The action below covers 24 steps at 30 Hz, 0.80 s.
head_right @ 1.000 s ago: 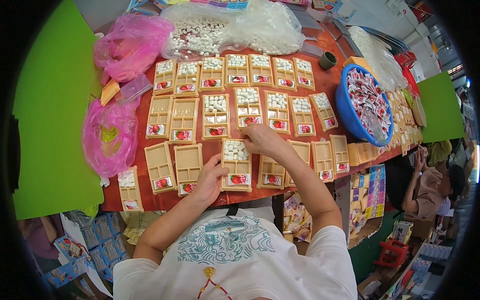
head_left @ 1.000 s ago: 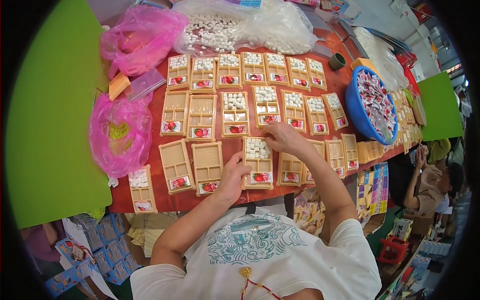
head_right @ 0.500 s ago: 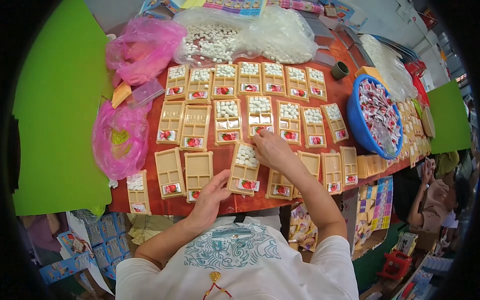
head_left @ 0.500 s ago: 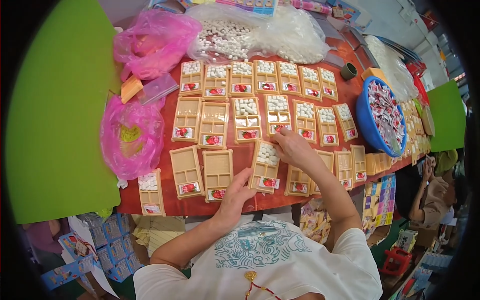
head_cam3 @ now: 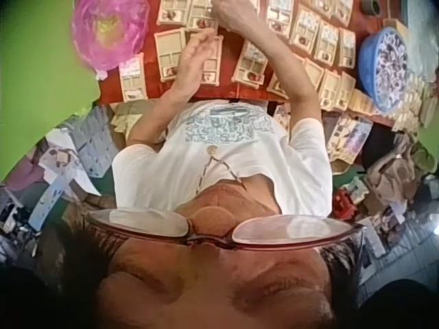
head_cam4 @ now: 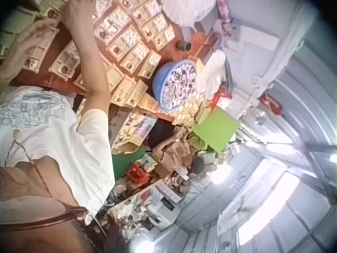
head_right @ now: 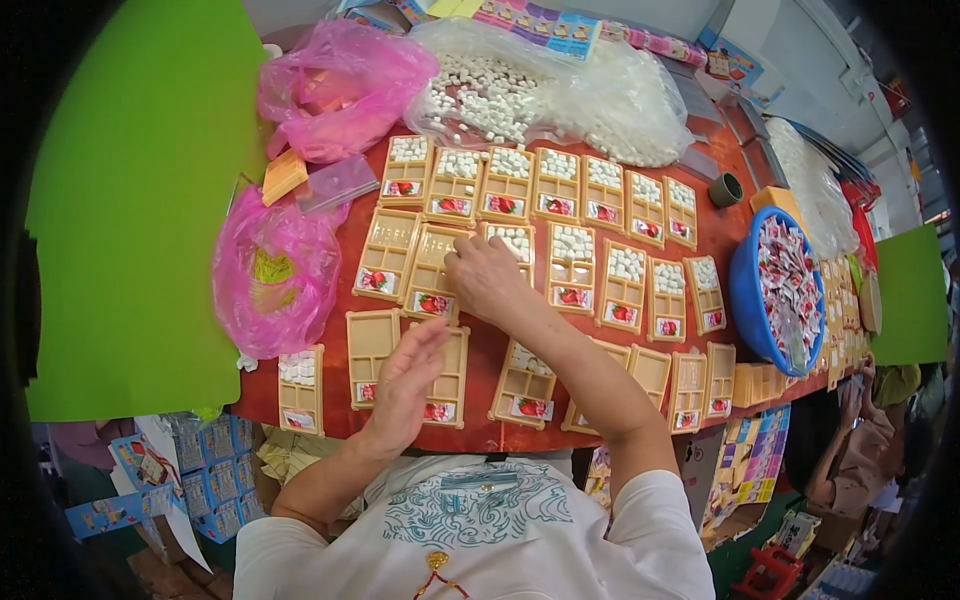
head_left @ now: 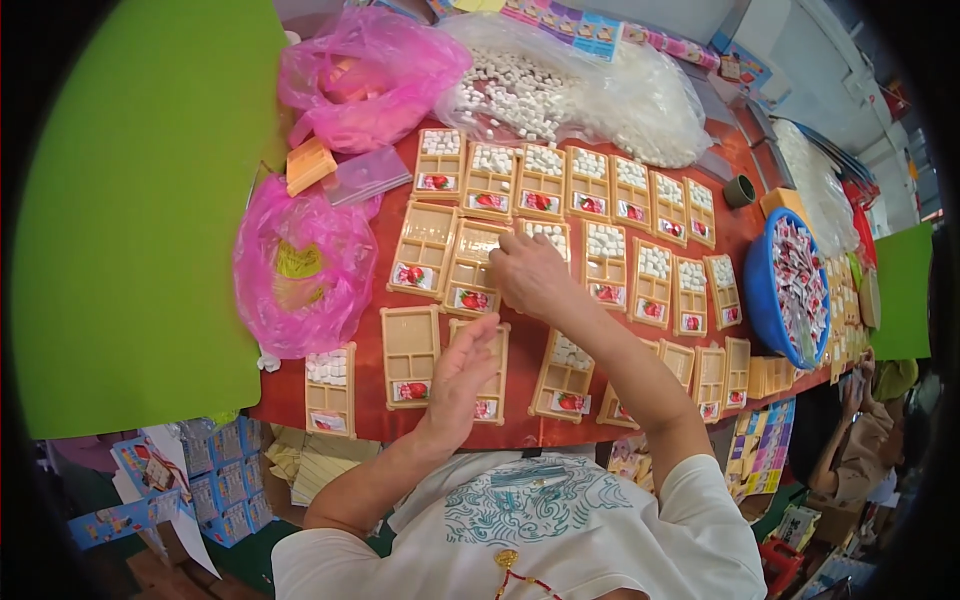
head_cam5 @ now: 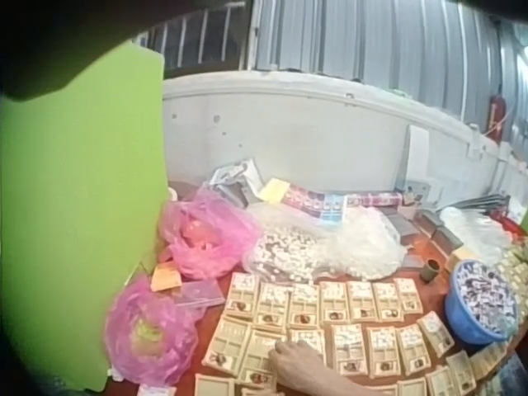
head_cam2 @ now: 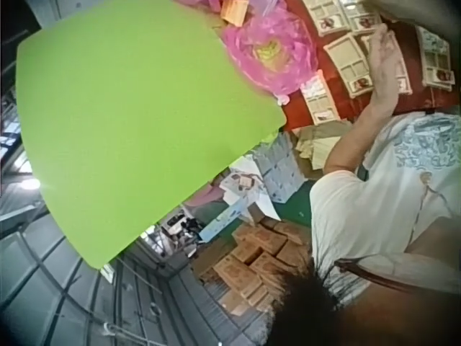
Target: Placing small white items into partitioned plastic trays on a production line.
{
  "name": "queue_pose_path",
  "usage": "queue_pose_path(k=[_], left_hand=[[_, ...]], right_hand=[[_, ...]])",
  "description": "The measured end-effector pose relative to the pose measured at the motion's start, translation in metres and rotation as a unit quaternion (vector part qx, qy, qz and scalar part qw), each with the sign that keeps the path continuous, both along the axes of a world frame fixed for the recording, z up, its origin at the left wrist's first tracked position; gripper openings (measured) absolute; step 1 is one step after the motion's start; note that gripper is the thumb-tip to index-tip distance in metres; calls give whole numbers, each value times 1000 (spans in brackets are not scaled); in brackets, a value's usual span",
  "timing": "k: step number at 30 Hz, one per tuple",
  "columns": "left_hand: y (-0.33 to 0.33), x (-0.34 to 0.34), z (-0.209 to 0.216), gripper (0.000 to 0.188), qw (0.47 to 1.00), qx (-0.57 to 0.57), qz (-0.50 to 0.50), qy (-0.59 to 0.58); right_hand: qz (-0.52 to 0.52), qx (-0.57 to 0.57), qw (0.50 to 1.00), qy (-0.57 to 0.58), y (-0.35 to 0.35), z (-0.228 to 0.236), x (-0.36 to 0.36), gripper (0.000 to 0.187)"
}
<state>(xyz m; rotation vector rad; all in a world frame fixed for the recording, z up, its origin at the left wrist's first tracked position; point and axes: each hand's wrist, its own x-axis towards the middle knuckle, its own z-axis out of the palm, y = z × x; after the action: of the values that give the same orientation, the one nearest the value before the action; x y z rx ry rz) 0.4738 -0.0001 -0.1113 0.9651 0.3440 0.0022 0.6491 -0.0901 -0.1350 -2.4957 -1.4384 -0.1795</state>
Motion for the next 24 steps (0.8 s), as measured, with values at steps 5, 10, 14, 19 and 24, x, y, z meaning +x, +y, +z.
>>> queue_pose_path(k=[5,10,14,19,24], left_hand=[[35,17,11,49,996,73,56,-10],[55,47,1,55,993,101,54,-21],[59,74,-1,61,992,124,11,-31],[67,103,-5,63,987,155,-28,-41],[76,119,-2,59,992,64,-101,36]], right_hand=[[45,-28,998,-24,18,-11,4,6],[28,-13,999,23,13,4,17,5],[31,-8,999,38,11,23,34,9],[33,35,999,6,13,42,55,6],[32,8,998,54,17,50,73,7]])
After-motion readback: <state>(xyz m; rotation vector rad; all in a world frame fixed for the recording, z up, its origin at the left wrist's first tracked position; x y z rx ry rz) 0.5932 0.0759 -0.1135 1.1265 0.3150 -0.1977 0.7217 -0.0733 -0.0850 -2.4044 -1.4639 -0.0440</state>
